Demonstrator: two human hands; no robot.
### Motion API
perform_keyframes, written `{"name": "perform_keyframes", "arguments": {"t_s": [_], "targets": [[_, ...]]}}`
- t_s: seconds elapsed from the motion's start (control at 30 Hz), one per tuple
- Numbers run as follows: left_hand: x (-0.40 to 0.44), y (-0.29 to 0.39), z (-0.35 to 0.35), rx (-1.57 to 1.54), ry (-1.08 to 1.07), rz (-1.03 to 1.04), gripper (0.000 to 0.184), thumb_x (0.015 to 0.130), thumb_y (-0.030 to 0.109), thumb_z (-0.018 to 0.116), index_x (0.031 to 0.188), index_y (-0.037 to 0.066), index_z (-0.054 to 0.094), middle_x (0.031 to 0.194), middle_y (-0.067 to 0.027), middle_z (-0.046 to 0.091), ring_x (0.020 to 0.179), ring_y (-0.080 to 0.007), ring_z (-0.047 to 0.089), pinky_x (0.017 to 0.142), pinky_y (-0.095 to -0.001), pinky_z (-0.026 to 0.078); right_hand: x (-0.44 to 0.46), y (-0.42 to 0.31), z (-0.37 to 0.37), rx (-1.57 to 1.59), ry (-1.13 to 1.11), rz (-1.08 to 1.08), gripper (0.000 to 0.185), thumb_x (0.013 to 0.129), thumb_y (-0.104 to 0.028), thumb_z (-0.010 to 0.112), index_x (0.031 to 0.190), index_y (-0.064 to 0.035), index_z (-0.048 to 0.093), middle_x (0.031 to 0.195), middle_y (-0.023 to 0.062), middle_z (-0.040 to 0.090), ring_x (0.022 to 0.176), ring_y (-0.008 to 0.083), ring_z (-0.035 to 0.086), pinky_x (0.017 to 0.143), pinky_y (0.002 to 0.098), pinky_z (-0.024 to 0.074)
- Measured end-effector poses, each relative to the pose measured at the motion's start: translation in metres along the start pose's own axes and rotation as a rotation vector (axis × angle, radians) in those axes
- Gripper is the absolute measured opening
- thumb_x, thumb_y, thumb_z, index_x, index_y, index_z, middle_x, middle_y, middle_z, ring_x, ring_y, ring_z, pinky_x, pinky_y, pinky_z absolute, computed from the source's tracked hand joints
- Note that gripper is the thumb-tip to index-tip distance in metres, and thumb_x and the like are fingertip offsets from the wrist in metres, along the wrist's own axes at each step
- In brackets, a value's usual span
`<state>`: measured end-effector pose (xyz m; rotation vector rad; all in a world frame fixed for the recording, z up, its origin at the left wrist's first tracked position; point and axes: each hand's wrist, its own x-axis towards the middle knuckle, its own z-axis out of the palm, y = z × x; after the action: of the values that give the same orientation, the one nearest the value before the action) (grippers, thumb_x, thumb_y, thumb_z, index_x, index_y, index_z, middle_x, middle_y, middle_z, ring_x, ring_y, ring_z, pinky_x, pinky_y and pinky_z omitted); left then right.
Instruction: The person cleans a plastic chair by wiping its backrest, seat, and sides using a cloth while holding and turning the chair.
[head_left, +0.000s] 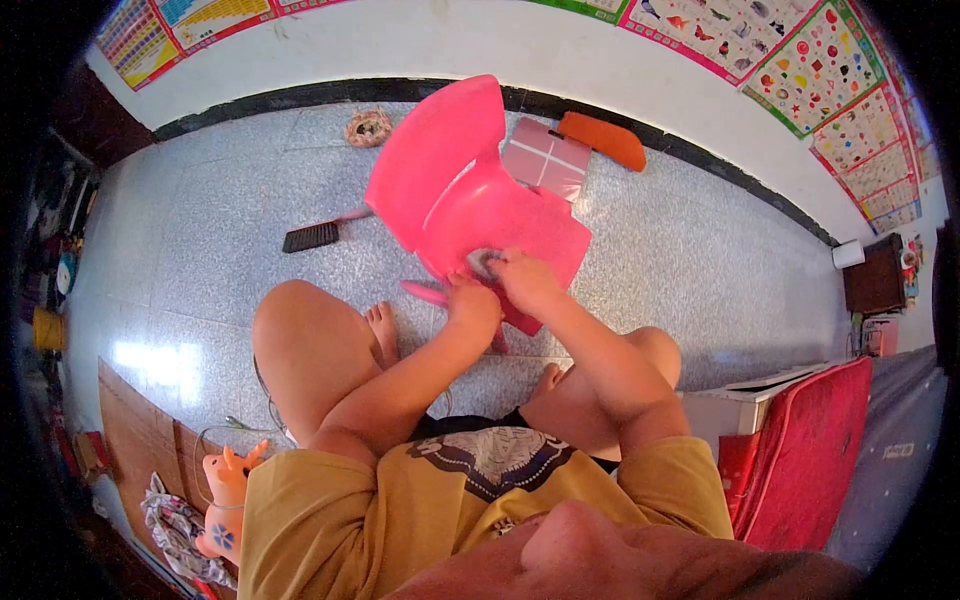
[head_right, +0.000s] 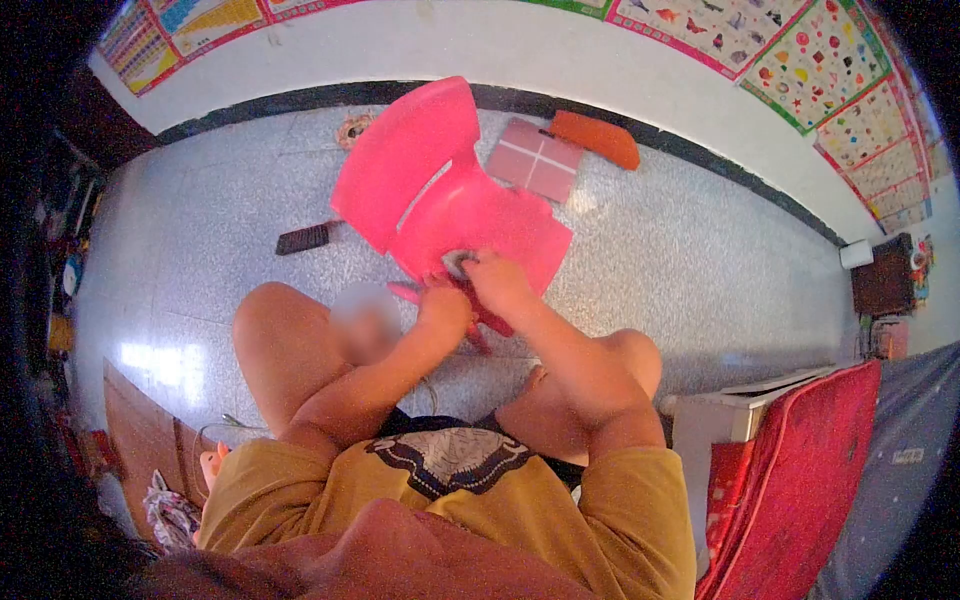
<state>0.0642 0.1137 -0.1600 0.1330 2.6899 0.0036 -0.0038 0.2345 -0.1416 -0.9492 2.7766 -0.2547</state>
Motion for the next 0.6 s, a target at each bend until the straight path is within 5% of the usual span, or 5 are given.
{"name": "perform_keyframes", "arguments": {"t_s": [0.17,0.33,0.43,0.6], "targets": [[0.000,0.001,0.000,0.069,0.018,0.028,0.064,0.093,0.047,0.061,0.132,-0.003,0.063,0.145,-0.0383,0.046,0.138,-0.0551,0.041,0.115,-0.0628,0.030,-0.003,0.001,-0.016,-0.013,-0.038,-0.078,0.029,0.096,-0.020,0.054,0.119,-0.0140,0.070,0.108,0.0189,0.063,0.100,0.0374,0.067,0.083,0.0482,0.0549],[0.006,-0.004,0.011,-0.010,-0.040,0.070,0.069,0.092,0.049,0.062,0.133,-0.006,0.061,0.151,-0.0386,0.037,0.143,-0.0566,0.032,0.117,-0.0608,0.029,0.020,0.055,-0.012,-0.113,0.151,0.239,0.031,0.092,-0.017,0.055,0.118,-0.0152,0.071,0.109,0.0177,0.065,0.099,0.0364,0.068,0.083,0.0461,0.0561],[-0.006,0.002,0.008,-0.026,0.037,-0.035,0.074,0.093,0.048,0.061,0.142,-0.007,0.052,0.154,-0.0386,0.031,0.145,-0.0571,0.025,0.118,-0.0616,0.024,0.013,0.076,-0.024,-0.181,0.287,0.282,0.030,0.092,-0.018,0.055,0.117,-0.0155,0.071,0.112,0.0183,0.064,0.101,0.0369,0.067,0.084,0.0464,0.0556],[-0.004,0.006,0.036,-0.147,0.186,-0.055,0.083,0.095,0.044,0.059,0.153,-0.009,0.031,0.158,-0.0396,0.020,0.148,-0.0576,0.014,0.120,-0.0638,0.015,0.016,0.054,-0.017,-0.068,0.133,0.222,0.031,0.092,-0.018,0.056,0.119,-0.0149,0.071,0.115,0.0182,0.063,0.105,0.0365,0.065,0.086,0.0460,0.0551]]}}
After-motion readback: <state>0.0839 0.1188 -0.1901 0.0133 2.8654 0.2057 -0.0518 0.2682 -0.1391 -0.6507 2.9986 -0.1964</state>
